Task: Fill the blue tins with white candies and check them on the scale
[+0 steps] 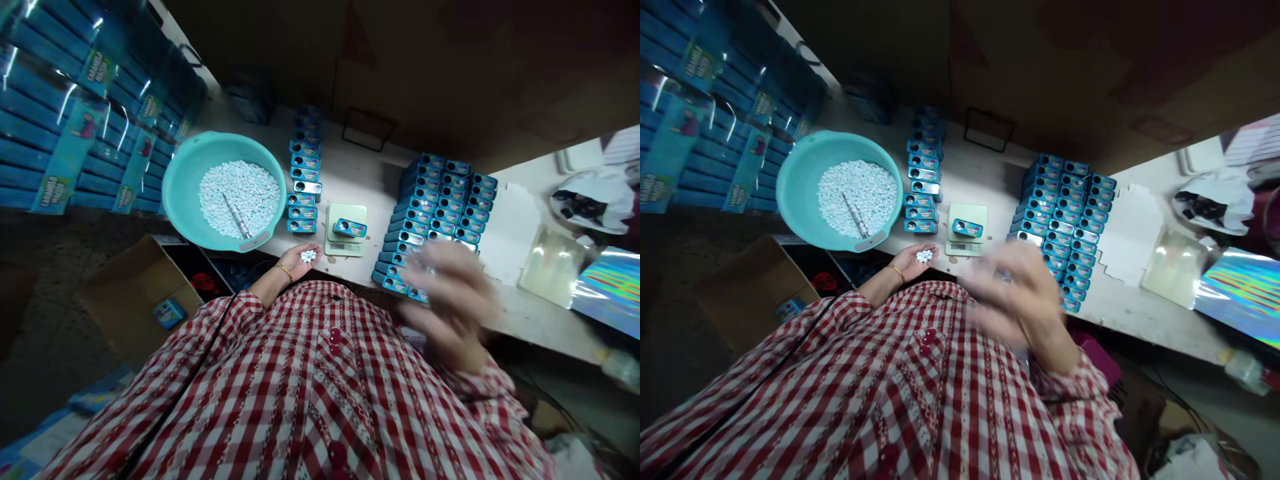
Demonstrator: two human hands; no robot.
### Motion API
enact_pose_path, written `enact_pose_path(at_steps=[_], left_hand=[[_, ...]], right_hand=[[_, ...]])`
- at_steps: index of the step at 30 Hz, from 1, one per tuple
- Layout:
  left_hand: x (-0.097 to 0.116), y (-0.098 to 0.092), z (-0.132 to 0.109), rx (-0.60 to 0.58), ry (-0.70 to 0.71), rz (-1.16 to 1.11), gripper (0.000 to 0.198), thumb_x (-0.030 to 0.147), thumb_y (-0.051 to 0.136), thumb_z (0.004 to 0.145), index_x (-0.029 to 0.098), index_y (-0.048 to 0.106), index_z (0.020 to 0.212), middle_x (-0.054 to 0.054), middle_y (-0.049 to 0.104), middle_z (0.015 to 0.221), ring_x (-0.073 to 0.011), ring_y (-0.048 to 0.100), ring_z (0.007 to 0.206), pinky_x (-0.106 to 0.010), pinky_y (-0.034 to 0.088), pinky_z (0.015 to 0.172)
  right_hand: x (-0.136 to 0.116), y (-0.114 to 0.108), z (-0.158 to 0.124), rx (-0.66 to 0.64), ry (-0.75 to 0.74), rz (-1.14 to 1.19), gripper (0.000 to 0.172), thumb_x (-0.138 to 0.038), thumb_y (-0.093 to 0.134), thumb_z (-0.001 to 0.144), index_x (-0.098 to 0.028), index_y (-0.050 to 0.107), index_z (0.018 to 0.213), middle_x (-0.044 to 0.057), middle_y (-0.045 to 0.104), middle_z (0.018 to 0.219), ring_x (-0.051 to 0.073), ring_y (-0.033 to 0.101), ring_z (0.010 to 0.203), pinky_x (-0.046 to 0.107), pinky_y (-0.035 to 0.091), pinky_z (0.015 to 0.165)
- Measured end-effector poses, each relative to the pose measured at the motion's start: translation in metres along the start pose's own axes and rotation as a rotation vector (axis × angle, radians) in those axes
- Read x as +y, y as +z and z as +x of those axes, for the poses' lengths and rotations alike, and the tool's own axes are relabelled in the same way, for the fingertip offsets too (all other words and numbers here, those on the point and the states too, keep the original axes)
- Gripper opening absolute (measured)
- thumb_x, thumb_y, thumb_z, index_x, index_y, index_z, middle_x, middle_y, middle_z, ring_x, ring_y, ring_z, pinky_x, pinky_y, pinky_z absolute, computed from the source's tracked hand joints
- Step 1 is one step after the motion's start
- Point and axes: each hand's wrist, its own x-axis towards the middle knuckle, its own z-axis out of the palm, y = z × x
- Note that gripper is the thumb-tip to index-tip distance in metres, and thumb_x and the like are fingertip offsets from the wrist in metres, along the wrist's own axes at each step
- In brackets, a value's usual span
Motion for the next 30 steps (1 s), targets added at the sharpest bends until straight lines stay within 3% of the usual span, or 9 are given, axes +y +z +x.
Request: enact_pose_path(at_steps=[2,4,6,9,15,18,21,25,30], left_hand=[[0.002,0.0,-0.001,0.01,0.006,-0.008,0.019,0.012,0.047,0.085,0.005,0.065,0.084,-0.012,0.067,0.071,-0.0155,0.065,0.068,-0.025,0.056,0.063],[0.005,0.0,-0.002,0.022,0.011,-0.011,0.02,0.013,0.047,0.085,0.005,0.065,0.081,-0.012,0.067,0.07,-0.0154,0.065,0.067,-0.025,0.056,0.062],[0.009,-0.002,-0.005,0.03,0.027,-0.021,0.021,0.013,0.046,0.086,0.005,0.064,0.078,-0.012,0.067,0.07,-0.0153,0.066,0.067,-0.025,0.056,0.062],[0.015,-0.005,-0.01,0.038,0.055,-0.049,0.023,0.011,0.045,0.086,0.006,0.064,0.074,-0.012,0.067,0.07,-0.0149,0.066,0.065,-0.024,0.056,0.062],[0.021,-0.018,-0.019,0.077,0.093,-0.135,0.02,0.009,0.047,0.085,0.009,0.065,0.077,-0.012,0.068,0.072,-0.0152,0.066,0.066,-0.024,0.058,0.06],[0.021,-0.026,-0.024,0.117,0.111,-0.177,0.02,0.009,0.047,0.085,0.011,0.066,0.08,-0.012,0.068,0.074,-0.0158,0.067,0.067,-0.025,0.059,0.062],[0.02,-0.03,-0.028,0.182,0.125,-0.18,0.02,0.007,0.047,0.084,0.011,0.065,0.078,-0.012,0.068,0.074,-0.0165,0.067,0.068,-0.025,0.06,0.063],[0.024,-0.029,-0.031,0.199,0.112,-0.142,0.021,0.007,0.046,0.085,0.01,0.064,0.075,-0.013,0.067,0.074,-0.0169,0.067,0.067,-0.025,0.06,0.062],[0.031,-0.022,-0.023,0.147,0.091,-0.071,0.022,0.007,0.044,0.086,0.01,0.064,0.075,-0.012,0.067,0.073,-0.0162,0.067,0.068,-0.024,0.059,0.062]], right_hand=[[-0.001,0.02,0.015,-0.09,-0.008,0.059,0.033,-0.03,0.048,0.089,-0.011,0.062,0.113,0.012,0.063,0.1,0.023,0.058,0.097,0.036,0.053,0.075],[-0.003,0.046,0.026,-0.23,0.012,0.124,0.044,-0.032,0.056,0.085,-0.014,0.052,0.125,0.014,0.058,0.115,0.026,0.053,0.106,0.039,0.05,0.081],[0.0,0.072,0.036,-0.338,0.051,0.153,0.042,-0.032,0.053,0.086,-0.015,0.05,0.125,0.014,0.058,0.115,0.025,0.053,0.102,0.037,0.048,0.081],[0.015,0.098,0.062,-0.368,0.075,0.166,0.034,-0.03,0.046,0.089,-0.014,0.054,0.118,0.013,0.06,0.107,0.023,0.054,0.096,0.033,0.046,0.079],[0.055,0.121,0.185,-0.319,0.207,0.096,0.036,-0.03,0.044,0.09,-0.01,0.055,0.117,0.018,0.058,0.112,0.025,0.054,0.099,0.033,0.043,0.081],[0.059,0.14,0.243,-0.338,0.26,0.127,0.038,-0.026,0.039,0.092,-0.011,0.051,0.125,0.019,0.054,0.122,0.026,0.053,0.105,0.034,0.042,0.084],[0.051,0.16,0.272,-0.399,0.266,0.166,0.04,-0.015,0.035,0.091,-0.014,0.052,0.127,0.018,0.053,0.127,0.025,0.053,0.107,0.034,0.043,0.085],[0.041,0.166,0.257,-0.385,0.243,0.197,0.054,-0.002,0.031,0.085,-0.023,0.049,0.132,0.009,0.047,0.136,0.019,0.047,0.118,0.03,0.042,0.091],[0.063,0.123,0.155,-0.138,0.198,0.114,0.044,-0.014,0.043,0.086,-0.015,0.05,0.129,0.013,0.044,0.137,0.023,0.038,0.123,0.037,0.037,0.098]])
